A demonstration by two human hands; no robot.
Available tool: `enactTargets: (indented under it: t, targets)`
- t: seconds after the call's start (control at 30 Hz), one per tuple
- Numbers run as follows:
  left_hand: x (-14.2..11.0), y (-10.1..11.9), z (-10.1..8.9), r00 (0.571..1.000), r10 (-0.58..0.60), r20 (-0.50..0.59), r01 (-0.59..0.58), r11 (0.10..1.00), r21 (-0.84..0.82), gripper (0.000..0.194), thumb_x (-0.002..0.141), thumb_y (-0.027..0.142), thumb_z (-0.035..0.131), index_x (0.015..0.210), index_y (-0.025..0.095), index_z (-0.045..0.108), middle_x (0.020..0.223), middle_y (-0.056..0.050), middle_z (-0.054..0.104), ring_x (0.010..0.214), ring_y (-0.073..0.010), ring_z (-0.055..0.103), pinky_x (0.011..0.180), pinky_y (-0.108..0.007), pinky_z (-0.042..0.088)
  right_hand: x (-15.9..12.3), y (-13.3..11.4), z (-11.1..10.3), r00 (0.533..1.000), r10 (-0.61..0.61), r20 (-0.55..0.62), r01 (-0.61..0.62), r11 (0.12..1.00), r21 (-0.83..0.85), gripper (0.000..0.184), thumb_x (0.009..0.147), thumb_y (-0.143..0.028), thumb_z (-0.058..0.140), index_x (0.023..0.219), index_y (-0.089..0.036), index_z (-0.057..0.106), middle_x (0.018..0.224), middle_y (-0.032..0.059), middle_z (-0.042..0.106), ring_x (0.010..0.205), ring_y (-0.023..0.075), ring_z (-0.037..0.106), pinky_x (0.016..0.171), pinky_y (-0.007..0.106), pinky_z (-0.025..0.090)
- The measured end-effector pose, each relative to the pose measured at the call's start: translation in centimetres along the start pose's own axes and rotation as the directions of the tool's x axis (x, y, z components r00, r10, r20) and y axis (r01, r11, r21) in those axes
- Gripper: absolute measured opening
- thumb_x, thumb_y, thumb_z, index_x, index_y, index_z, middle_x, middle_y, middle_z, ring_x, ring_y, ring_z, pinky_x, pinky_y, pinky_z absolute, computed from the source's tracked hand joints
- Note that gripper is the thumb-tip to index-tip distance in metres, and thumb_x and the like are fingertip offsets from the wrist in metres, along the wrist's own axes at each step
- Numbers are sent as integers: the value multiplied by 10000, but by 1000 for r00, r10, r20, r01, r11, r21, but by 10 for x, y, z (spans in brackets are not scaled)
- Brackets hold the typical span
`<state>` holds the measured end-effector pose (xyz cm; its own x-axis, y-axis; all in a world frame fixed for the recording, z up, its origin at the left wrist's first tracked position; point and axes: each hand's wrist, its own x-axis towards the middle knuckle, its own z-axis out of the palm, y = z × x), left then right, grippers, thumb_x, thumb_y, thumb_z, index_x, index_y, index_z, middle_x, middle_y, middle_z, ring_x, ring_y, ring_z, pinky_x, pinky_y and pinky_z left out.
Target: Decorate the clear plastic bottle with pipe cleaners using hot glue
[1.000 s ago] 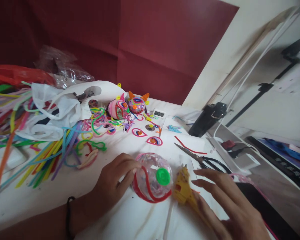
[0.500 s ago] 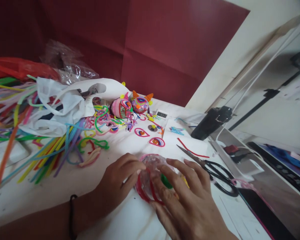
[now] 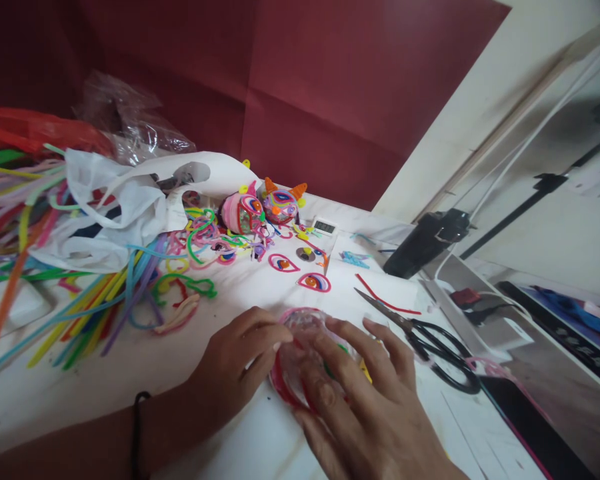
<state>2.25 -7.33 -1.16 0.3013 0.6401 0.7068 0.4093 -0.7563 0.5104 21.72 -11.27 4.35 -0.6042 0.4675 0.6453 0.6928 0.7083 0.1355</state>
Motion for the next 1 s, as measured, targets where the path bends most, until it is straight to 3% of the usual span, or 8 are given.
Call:
enactTargets:
  t: [0.3, 0.47, 0.67, 1.0]
  targets:
    - [-2, 0, 0, 1000, 16, 22, -16, 1000, 4, 268, 928, 79, 448, 1049, 240, 626, 956, -7, 626, 853, -132, 618, 756, -236, 506, 1, -2, 0, 999, -20, -29, 19, 1000, -24, 190, 897, -271, 583, 1017, -168, 689, 1108, 58, 748, 1148, 292, 524, 1083, 492, 239]
    - [-2, -3, 1, 999, 33, 21, -34, 999, 21, 251, 952, 101, 437, 1048, 243, 621, 948, -5, 614, 835, -127, 603, 740, -227, 487, -2, -6, 4, 997, -8, -81, 8, 1000, -10, 186, 872, -279, 632, 1005, -169, 701, 1085, 39, 758, 1154, 283, 542, 1116, 474, 223]
    - [-3, -2, -2, 998, 57, 27, -58, 998, 28, 235, 964, 122, 452, 1073, 246, 619, 961, -11, 609, 839, -134, 588, 746, -238, 482, -4, -1, 2, 999, 16, -41, -16, 1000, 17, 224, 880, -340, 609, 1015, -183, 695, 1169, 53, 730, 1171, 310, 541, 1093, 504, 236]
    - [5, 0, -8, 994, 72, 84, -79, 994, 73, 270, 944, 104, 471, 1116, 240, 628, 997, -30, 639, 908, -166, 589, 802, -291, 479, -5, 9, -12, 993, 108, 39, -114, 963, 244, 307, 873, -315, 635, 1151, -185, 652, 1266, 119, 666, 1290, 342, 515, 1070, 578, 333]
